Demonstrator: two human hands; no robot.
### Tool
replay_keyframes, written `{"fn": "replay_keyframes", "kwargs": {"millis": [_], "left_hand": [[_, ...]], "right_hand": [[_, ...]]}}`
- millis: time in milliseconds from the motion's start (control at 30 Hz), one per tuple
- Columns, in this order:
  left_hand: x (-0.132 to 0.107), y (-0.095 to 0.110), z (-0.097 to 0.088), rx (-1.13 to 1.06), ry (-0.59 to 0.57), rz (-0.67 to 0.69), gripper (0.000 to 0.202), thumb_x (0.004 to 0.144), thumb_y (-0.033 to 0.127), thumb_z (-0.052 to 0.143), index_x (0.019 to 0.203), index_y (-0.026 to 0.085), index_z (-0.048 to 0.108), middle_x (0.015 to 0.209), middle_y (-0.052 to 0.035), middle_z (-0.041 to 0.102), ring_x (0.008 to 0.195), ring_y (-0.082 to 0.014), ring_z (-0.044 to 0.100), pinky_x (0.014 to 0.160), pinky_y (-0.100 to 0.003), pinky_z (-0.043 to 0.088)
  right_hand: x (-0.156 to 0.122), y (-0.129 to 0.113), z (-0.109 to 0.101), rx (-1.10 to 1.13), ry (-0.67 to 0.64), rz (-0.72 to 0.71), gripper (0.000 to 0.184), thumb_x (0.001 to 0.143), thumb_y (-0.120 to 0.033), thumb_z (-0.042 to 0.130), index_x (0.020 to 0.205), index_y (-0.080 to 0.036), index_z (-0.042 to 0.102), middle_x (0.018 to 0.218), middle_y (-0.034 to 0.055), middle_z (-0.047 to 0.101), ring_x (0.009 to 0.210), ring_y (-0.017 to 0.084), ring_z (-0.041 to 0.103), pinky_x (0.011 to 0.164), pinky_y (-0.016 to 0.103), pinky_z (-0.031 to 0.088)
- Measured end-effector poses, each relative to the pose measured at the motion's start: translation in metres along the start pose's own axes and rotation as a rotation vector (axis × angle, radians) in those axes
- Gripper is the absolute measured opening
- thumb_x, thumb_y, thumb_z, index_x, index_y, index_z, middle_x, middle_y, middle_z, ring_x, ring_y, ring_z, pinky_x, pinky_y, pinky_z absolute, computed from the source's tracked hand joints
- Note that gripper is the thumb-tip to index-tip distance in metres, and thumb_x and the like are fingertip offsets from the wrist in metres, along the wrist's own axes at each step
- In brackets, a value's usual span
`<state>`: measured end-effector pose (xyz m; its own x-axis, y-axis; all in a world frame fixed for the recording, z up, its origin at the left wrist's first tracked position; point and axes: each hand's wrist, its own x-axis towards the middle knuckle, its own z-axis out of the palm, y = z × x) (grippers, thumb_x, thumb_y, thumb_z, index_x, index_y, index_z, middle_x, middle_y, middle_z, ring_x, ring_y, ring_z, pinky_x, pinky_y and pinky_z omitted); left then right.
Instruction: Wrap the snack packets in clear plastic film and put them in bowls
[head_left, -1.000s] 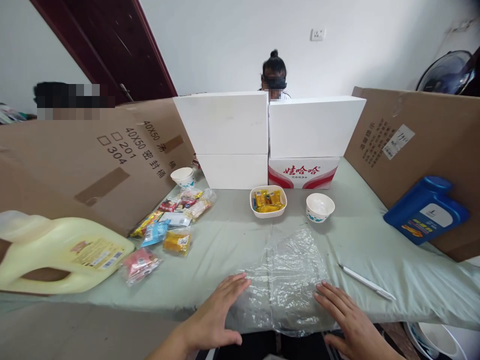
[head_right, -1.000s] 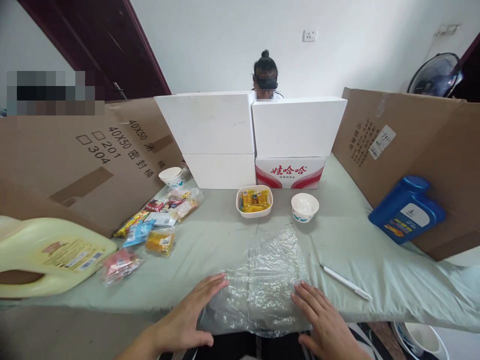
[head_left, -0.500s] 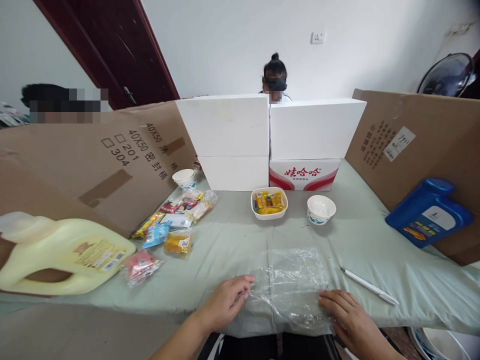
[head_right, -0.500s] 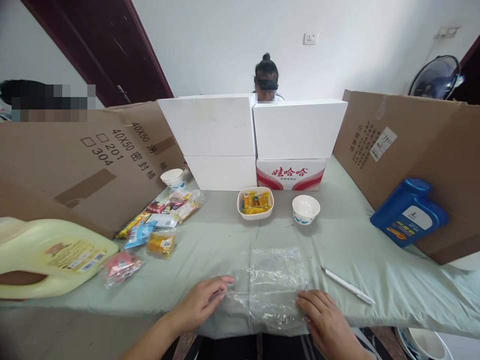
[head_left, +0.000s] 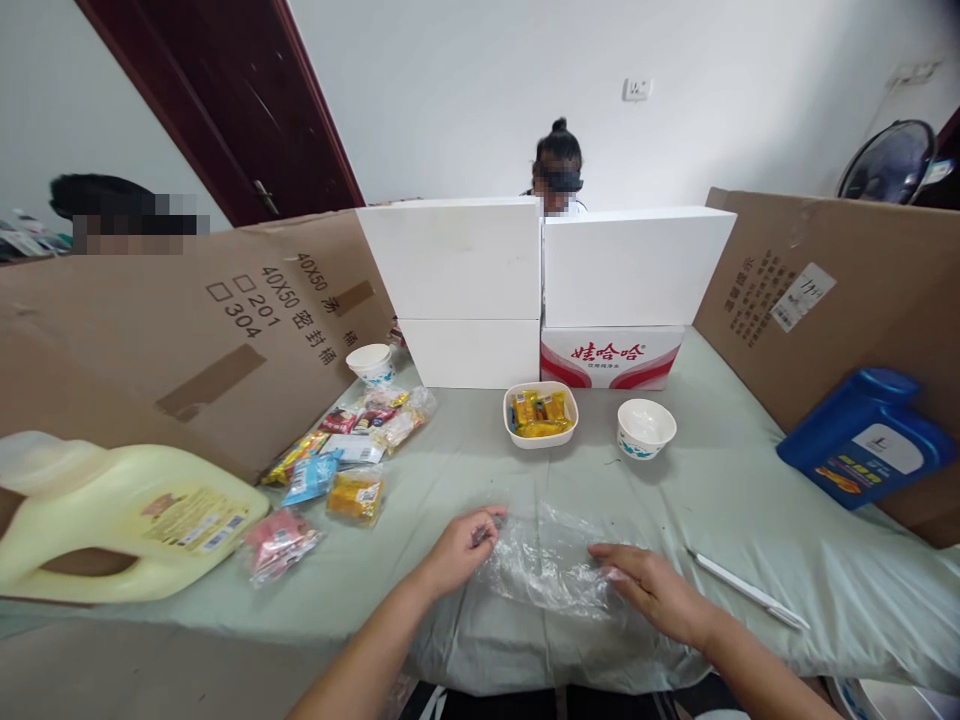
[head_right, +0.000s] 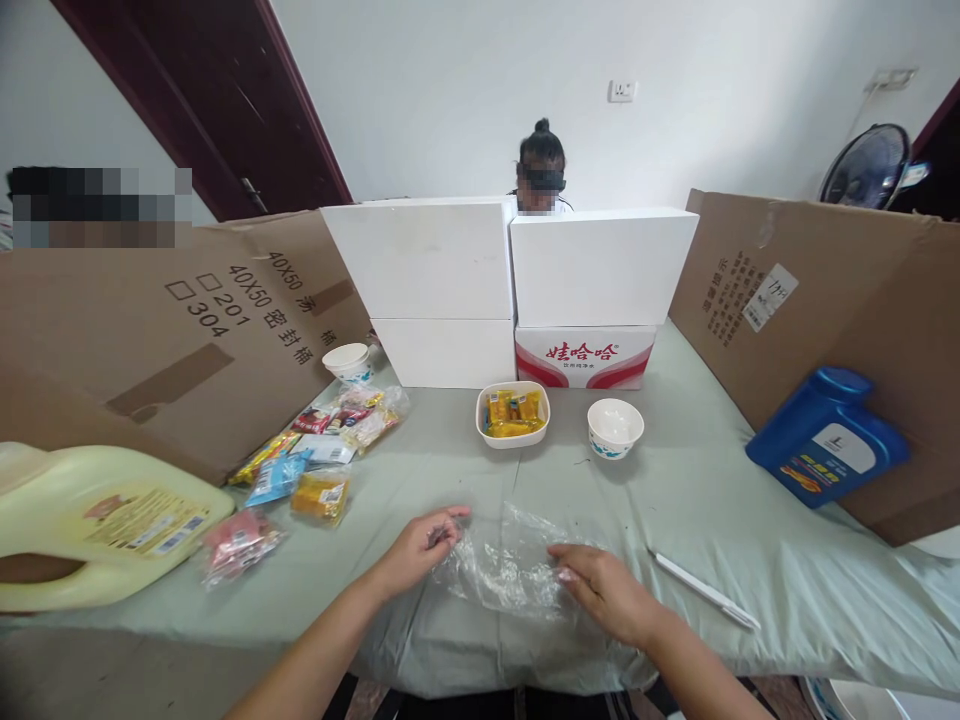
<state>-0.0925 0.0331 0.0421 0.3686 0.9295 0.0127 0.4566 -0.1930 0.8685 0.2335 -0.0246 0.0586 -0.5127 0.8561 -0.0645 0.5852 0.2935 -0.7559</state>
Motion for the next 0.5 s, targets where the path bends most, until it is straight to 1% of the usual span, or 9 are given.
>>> {"fn": "replay_keyframes", "kwargs": {"millis": [33, 100, 133, 167, 200, 267, 367, 433, 500], "left_hand": [[0.000, -0.002, 0.001, 0.015, 0.010, -0.009, 0.008, 0.075, 0.023, 0.055, 0.069, 0.019, 0.058, 0.113, -0.0118, 0.068, 0.110, -0.0252, 0.061, 0.085, -0.032, 0.048], [-0.001, -0.005, 0.002, 0.044, 0.026, -0.023, 0.009, 0.075, 0.024, 0.055, 0.069, 0.019, 0.058, 0.112, -0.0102, 0.069, 0.105, -0.0239, 0.063, 0.084, -0.031, 0.048], [-0.002, -0.007, 0.001, 0.051, 0.035, -0.026, 0.009, 0.076, 0.024, 0.054, 0.069, 0.019, 0.058, 0.108, -0.0092, 0.070, 0.102, -0.0232, 0.063, 0.083, -0.030, 0.048], [-0.003, -0.009, 0.001, 0.053, 0.044, -0.026, 0.009, 0.075, 0.024, 0.054, 0.069, 0.019, 0.058, 0.104, -0.0082, 0.071, 0.100, -0.0226, 0.064, 0.082, -0.029, 0.048], [-0.003, -0.011, 0.000, 0.055, 0.051, -0.025, 0.008, 0.075, 0.023, 0.054, 0.069, 0.019, 0.058, 0.100, -0.0071, 0.071, 0.096, -0.0218, 0.064, 0.081, -0.029, 0.048], [-0.002, -0.016, -0.001, 0.061, 0.062, -0.044, 0.008, 0.075, 0.023, 0.053, 0.071, 0.019, 0.059, 0.084, -0.0040, 0.071, 0.081, -0.0195, 0.065, 0.072, -0.026, 0.048], [0.003, -0.019, 0.000, 0.091, 0.087, -0.108, 0.010, 0.077, 0.024, 0.051, 0.075, 0.019, 0.059, 0.060, 0.0026, 0.061, 0.055, -0.0145, 0.057, 0.057, -0.023, 0.043], [0.006, -0.019, 0.002, 0.129, 0.123, -0.131, 0.009, 0.077, 0.023, 0.051, 0.075, 0.019, 0.059, 0.057, 0.0043, 0.058, 0.051, -0.0132, 0.054, 0.055, -0.022, 0.040], [0.009, -0.019, 0.003, 0.165, 0.158, -0.142, 0.007, 0.075, 0.020, 0.052, 0.075, 0.019, 0.059, 0.062, 0.0035, 0.060, 0.057, -0.0139, 0.056, 0.058, -0.022, 0.041]], "right_hand": [[0.005, 0.004, 0.002, -0.020, 0.026, 0.016, 0.047, 0.098, -0.048, 0.028, 0.100, -0.021, 0.066, 0.138, 0.0082, 0.053, 0.128, 0.022, 0.048, 0.107, 0.039, 0.038], [0.012, 0.015, 0.007, -0.087, 0.122, 0.072, 0.049, 0.098, -0.049, 0.027, 0.105, -0.019, 0.065, 0.145, 0.0095, 0.044, 0.135, 0.023, 0.038, 0.112, 0.042, 0.032], [0.014, 0.022, 0.008, -0.121, 0.173, 0.100, 0.049, 0.097, -0.049, 0.027, 0.107, -0.019, 0.065, 0.146, 0.0104, 0.043, 0.137, 0.024, 0.036, 0.113, 0.043, 0.030], [0.016, 0.029, 0.009, -0.147, 0.216, 0.119, 0.049, 0.097, -0.048, 0.028, 0.107, -0.018, 0.065, 0.145, 0.0112, 0.045, 0.137, 0.025, 0.036, 0.113, 0.044, 0.030], [0.017, 0.035, 0.010, -0.164, 0.251, 0.126, 0.048, 0.096, -0.048, 0.029, 0.107, -0.018, 0.065, 0.141, 0.0118, 0.049, 0.135, 0.025, 0.039, 0.112, 0.046, 0.031], [0.018, 0.042, 0.009, -0.178, 0.326, 0.103, 0.044, 0.095, -0.046, 0.032, 0.102, -0.019, 0.067, 0.129, 0.0124, 0.059, 0.127, 0.026, 0.047, 0.109, 0.047, 0.036], [0.015, 0.041, 0.008, -0.172, 0.488, 0.045, 0.036, 0.091, -0.045, 0.040, 0.094, -0.020, 0.067, 0.112, 0.0132, 0.066, 0.112, 0.027, 0.057, 0.100, 0.049, 0.043], [0.013, 0.034, 0.008, -0.134, 0.564, 0.033, 0.032, 0.090, -0.045, 0.044, 0.091, -0.021, 0.065, 0.109, 0.0128, 0.067, 0.107, 0.027, 0.060, 0.095, 0.047, 0.046], [0.009, 0.025, 0.012, -0.050, 0.576, 0.047, 0.029, 0.089, -0.045, 0.046, 0.090, -0.022, 0.064, 0.107, 0.0114, 0.067, 0.103, 0.026, 0.062, 0.090, 0.043, 0.049]]}}
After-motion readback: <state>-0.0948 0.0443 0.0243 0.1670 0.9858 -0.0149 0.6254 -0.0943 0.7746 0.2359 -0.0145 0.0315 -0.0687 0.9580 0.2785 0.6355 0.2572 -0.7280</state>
